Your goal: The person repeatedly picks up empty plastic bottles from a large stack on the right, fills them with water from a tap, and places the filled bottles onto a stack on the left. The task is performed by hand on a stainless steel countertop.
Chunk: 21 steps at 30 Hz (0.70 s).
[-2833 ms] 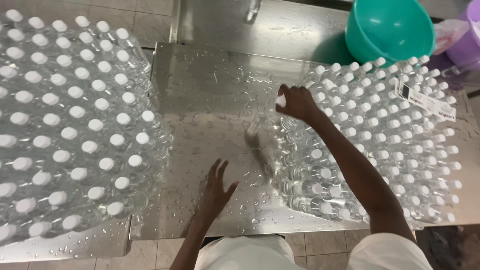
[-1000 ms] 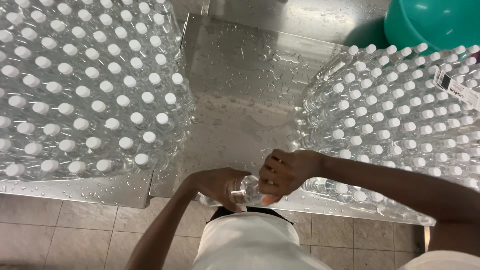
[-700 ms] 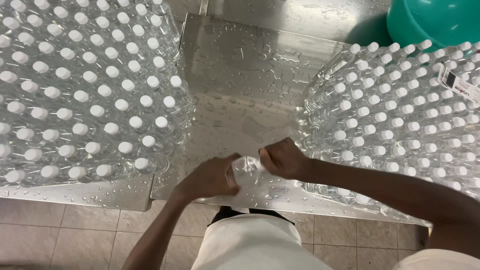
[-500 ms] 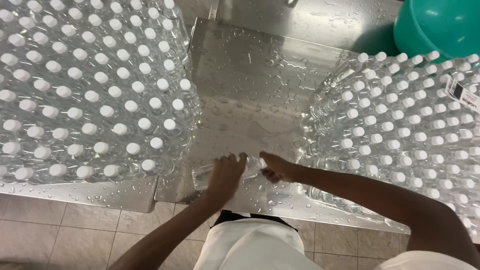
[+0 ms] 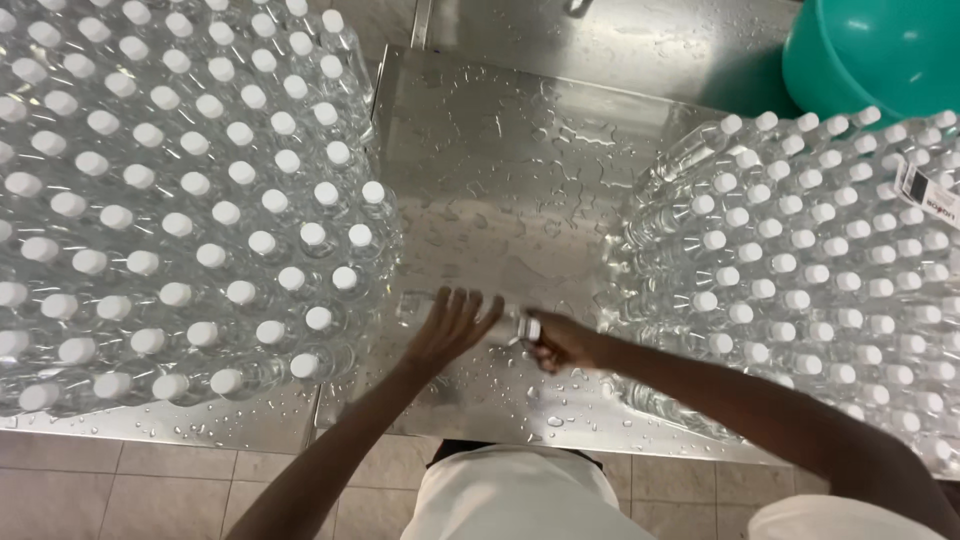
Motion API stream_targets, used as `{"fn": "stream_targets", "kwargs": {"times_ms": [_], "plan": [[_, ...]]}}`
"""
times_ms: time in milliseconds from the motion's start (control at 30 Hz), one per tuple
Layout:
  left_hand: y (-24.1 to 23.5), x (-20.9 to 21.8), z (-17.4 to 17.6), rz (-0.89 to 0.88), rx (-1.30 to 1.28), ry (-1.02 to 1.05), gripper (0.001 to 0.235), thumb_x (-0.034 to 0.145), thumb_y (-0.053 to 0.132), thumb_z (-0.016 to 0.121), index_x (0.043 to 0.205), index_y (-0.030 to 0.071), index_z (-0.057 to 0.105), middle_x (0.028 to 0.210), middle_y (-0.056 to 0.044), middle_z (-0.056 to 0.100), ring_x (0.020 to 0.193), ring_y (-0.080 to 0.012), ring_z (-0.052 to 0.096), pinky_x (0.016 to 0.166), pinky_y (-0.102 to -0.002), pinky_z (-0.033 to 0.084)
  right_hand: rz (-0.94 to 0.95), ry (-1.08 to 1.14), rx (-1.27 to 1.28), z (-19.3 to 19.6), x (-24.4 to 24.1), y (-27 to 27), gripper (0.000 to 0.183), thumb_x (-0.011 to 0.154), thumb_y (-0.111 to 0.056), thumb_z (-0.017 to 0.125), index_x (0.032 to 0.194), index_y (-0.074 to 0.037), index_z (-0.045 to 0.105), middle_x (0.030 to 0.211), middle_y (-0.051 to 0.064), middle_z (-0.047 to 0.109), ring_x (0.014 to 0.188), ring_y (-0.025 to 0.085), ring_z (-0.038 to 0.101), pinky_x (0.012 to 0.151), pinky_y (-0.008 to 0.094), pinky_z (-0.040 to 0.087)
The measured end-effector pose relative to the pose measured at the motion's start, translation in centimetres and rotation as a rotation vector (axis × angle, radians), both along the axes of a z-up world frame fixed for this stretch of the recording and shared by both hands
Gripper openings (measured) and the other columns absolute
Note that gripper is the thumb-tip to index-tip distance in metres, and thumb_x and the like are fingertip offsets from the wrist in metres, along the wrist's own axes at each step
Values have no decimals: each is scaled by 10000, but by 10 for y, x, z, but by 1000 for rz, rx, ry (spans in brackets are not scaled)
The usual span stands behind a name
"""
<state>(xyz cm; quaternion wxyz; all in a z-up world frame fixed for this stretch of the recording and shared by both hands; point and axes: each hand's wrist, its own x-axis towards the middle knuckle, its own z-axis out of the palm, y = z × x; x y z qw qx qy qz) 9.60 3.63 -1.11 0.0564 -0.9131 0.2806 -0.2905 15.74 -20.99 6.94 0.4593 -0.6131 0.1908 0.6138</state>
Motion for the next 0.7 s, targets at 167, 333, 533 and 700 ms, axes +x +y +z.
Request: {"fn": "stream_targets", "kwargs": {"times_ms": [167,333,533,700], "plan": [[-13,34,-57,187,-314,330,1047,765,331,993,1640,111,463,1276,-166,667,1163,-322,699,1047,-496,553,307,-744,-35,57,58,27,510,1104,-533,529,1360,-94,573,723,145,687,673,305,750,562,392,562],[-12,60,26,322,-971,493,1053,886,464,906,1677,3,386,1394,-297,641,1290,-470,665,1166,-595,489,537,-1240,6,54,124,90,441,1107,-510,585,1299,-117,635,684,182,689,639,362,725,637,497,547],[-7,4,40,355,-1381,780,1061,967,334,795,1736,62,116,1695,-333,291,1479,-590,437,1137,-795,454,678,-1594,8,19,185,182,452,1080,-482,642,1184,-45,693,862,193,785,782,376,809,705,487,623],[-21,-56,5,592,-1482,1079,1034,919,268,823,1746,169,211,1726,-224,295,1410,-490,574,1113,-620,585,519,-1530,252,-15,222,236,348,1028,-367,712,1245,-95,715,901,179,791,819,388,814,778,549,631]]}}
